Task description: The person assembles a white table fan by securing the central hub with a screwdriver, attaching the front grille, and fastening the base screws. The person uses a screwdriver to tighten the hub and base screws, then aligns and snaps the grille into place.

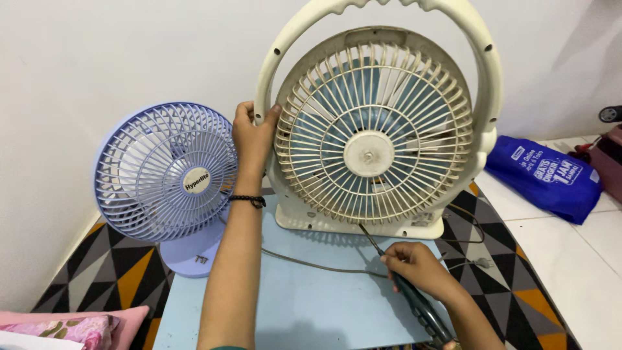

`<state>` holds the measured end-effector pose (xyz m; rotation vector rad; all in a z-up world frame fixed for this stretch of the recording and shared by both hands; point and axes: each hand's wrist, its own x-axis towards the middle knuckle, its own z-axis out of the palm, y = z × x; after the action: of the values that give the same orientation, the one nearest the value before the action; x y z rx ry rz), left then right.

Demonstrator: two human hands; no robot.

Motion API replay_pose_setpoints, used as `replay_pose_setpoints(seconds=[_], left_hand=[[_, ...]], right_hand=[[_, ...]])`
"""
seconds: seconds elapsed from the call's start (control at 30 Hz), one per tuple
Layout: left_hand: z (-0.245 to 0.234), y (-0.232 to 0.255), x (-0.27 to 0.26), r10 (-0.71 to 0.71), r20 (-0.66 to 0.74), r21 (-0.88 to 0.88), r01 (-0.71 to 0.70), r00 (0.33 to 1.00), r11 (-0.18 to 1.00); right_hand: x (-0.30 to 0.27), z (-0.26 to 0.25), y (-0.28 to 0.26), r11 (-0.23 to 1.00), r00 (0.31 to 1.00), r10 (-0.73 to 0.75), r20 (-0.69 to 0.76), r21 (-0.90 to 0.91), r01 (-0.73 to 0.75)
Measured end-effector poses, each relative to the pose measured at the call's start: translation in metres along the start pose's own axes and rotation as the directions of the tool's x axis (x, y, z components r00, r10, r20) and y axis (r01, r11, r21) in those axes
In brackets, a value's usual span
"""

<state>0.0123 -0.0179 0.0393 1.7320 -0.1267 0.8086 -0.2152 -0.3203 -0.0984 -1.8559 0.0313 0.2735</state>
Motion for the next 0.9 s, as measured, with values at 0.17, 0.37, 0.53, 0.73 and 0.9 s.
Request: replay_pose_setpoints(seconds=[0.17,0.37,0.53,0.73,0.9], left_hand=[[-0.002,-0.004,0.003,0.046,0.066,0.025,-0.048,0.997,0.999],[-0.002,-0.006,0.004,0.141,0.073,0.173,-0.152,0.987,0.973],[-0.002,-0.006,0.000,0.147,0.077,0.180,-0.159,0.986,0.971],[-0.002,-0.007,-0.005,0.150,0.090,0.166,-0.163,0.985,0.972],[0.001,-0.015,-0.003,0.189,0.067,0.170,-0.198,0.980,0.965]], right_hand=[[0.001,0.001,-0.008,0.999,0.997,0.007,-0.081,0.052,-0.003],[0.008,0.009,-0.014,0.997,0.990,-0.035,-0.134,0.070,0.045],[0.006,0.012,-0.014,0.999,0.986,-0.015,-0.165,0.046,0.023],[0.000,0.014,-0.024,1.000,0.988,-0.017,-0.152,-0.025,0.013],[-0.008,0.016,-0.036,0.996,0.984,0.004,-0.176,-0.082,-0.018]])
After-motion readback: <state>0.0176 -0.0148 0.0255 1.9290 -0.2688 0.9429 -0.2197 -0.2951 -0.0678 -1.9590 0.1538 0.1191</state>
